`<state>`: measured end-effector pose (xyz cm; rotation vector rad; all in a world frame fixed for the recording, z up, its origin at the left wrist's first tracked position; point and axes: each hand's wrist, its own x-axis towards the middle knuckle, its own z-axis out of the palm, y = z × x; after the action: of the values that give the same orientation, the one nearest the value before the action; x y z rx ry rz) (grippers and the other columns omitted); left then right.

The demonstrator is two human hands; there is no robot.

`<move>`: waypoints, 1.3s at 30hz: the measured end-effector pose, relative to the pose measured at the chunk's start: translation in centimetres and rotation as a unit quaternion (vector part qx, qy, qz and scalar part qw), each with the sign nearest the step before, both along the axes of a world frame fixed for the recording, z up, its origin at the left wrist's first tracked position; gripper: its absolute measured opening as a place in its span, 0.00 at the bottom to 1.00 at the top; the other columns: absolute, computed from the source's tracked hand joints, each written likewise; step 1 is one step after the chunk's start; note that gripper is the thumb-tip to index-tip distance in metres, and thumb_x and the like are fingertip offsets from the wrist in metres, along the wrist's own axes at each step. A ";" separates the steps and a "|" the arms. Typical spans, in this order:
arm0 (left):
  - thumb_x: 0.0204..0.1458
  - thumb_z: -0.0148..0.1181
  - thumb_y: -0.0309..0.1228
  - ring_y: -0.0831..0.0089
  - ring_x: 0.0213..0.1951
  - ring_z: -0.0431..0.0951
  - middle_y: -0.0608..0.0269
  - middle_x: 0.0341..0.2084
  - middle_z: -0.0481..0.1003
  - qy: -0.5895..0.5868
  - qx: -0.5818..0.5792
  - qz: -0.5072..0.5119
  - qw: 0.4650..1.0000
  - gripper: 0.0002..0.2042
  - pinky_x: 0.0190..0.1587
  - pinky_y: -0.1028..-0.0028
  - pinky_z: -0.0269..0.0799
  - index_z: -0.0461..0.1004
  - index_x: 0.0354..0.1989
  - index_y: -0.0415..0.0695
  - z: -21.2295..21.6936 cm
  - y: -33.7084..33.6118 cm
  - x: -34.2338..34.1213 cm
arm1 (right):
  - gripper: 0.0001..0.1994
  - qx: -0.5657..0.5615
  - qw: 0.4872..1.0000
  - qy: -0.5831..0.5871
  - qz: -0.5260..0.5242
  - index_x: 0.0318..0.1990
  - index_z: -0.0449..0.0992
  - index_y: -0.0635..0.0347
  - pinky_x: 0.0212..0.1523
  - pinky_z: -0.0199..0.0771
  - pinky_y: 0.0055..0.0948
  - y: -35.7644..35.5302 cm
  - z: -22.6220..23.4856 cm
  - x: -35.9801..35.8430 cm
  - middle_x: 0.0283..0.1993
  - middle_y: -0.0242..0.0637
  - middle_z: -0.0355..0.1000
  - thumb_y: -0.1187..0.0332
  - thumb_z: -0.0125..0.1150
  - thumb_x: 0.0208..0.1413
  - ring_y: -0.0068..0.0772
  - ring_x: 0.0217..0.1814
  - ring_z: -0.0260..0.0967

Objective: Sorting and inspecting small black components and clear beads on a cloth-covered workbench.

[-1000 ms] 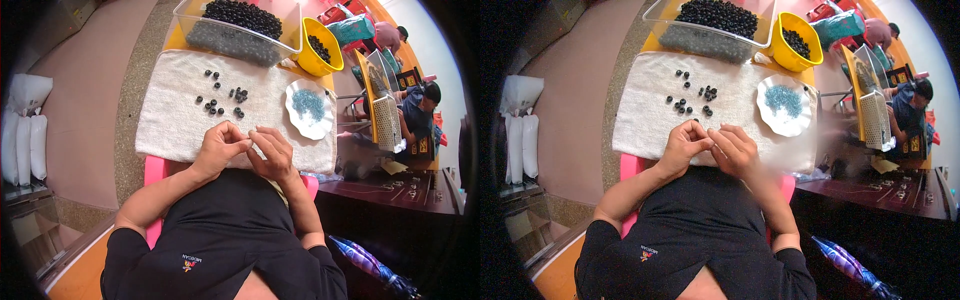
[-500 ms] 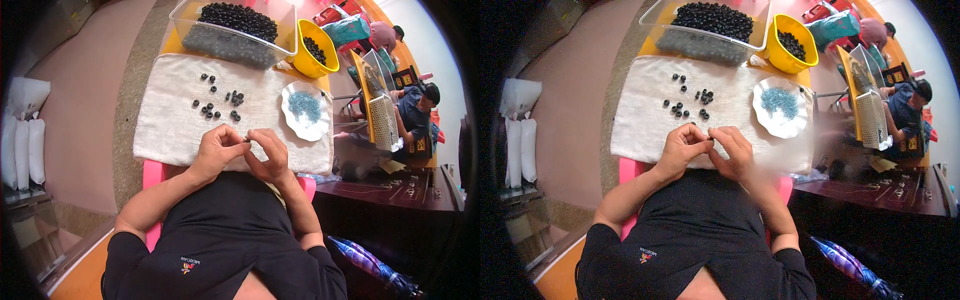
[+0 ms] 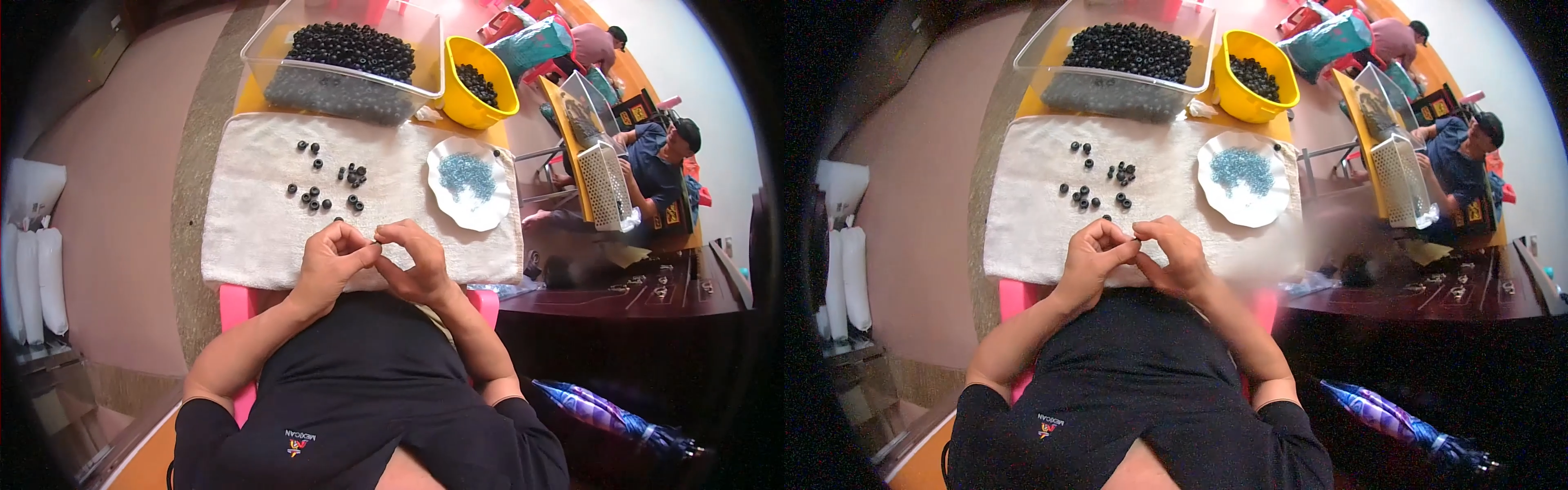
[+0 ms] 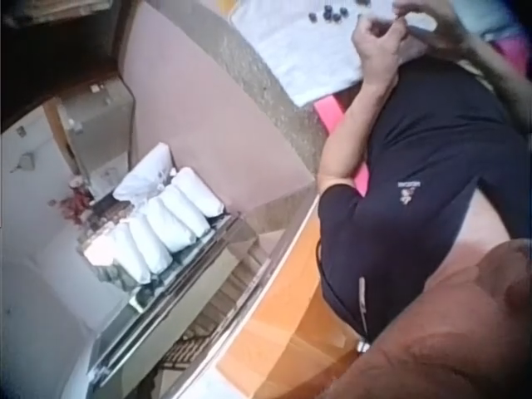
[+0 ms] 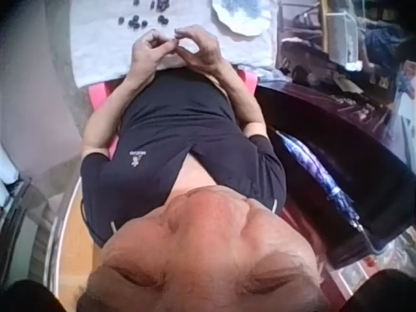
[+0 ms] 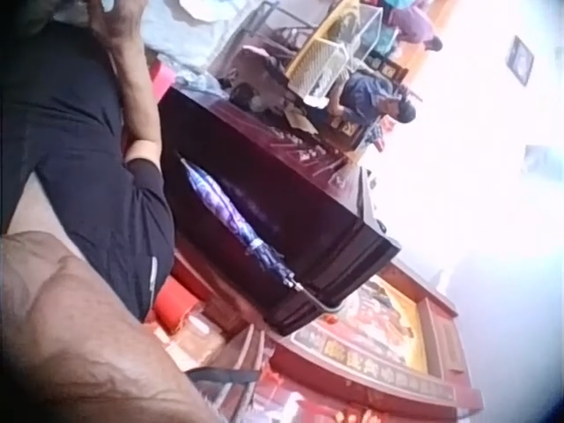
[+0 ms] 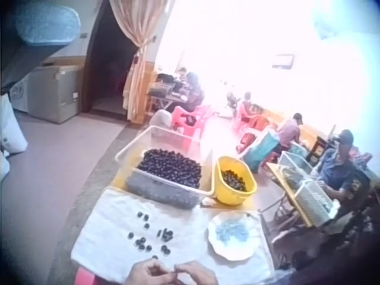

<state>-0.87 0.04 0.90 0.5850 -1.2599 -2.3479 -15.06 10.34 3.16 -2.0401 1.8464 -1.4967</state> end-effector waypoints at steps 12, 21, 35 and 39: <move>0.54 0.64 0.25 0.81 0.29 0.75 0.67 0.27 0.75 0.001 -0.001 -0.005 1.000 0.06 0.37 0.80 0.73 0.71 0.33 0.41 0.4 0.4 0.0 | 0.18 0.045 0.998 -0.029 -0.017 0.42 0.75 0.64 0.36 0.74 0.31 0.7 1.4 -0.4 0.36 0.42 0.73 0.84 0.68 0.40 0.40 0.36 0.74; 0.53 0.65 0.26 0.81 0.29 0.76 0.66 0.27 0.75 0.003 -0.029 -0.001 1.000 0.07 0.36 0.79 0.74 0.72 0.33 0.40 -0.1 0.6 -0.1 | 0.10 -0.072 0.969 0.093 -0.219 0.36 0.76 0.66 0.41 0.74 0.30 0.5 5.2 -7.6 0.38 0.44 0.73 0.83 0.66 0.44 0.40 0.40 0.74; 0.53 0.65 0.24 0.82 0.29 0.75 0.66 0.28 0.76 -0.018 -0.052 0.011 0.998 0.06 0.35 0.80 0.72 0.73 0.33 0.40 0.1 0.8 0.1 | 0.13 -0.001 0.939 0.104 -0.327 0.43 0.79 0.65 0.37 0.75 0.23 -4.8 6.9 -24.7 0.40 0.42 0.77 0.74 0.67 0.49 0.27 0.35 0.75; 0.53 0.64 0.24 0.86 0.27 0.71 0.70 0.26 0.75 -0.013 -0.079 -0.015 0.997 0.05 0.30 0.83 0.67 0.73 0.33 0.41 0.4 0.7 0.2 | 0.10 0.027 0.977 -0.006 -0.210 0.42 0.79 0.65 0.37 0.76 0.24 -4.0 4.9 -18.0 0.41 0.40 0.77 0.79 0.63 0.50 0.27 0.37 0.75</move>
<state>-0.62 0.77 1.29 0.5509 -1.4602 -2.2453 -33.10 6.30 8.10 -1.6834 2.3948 -1.5035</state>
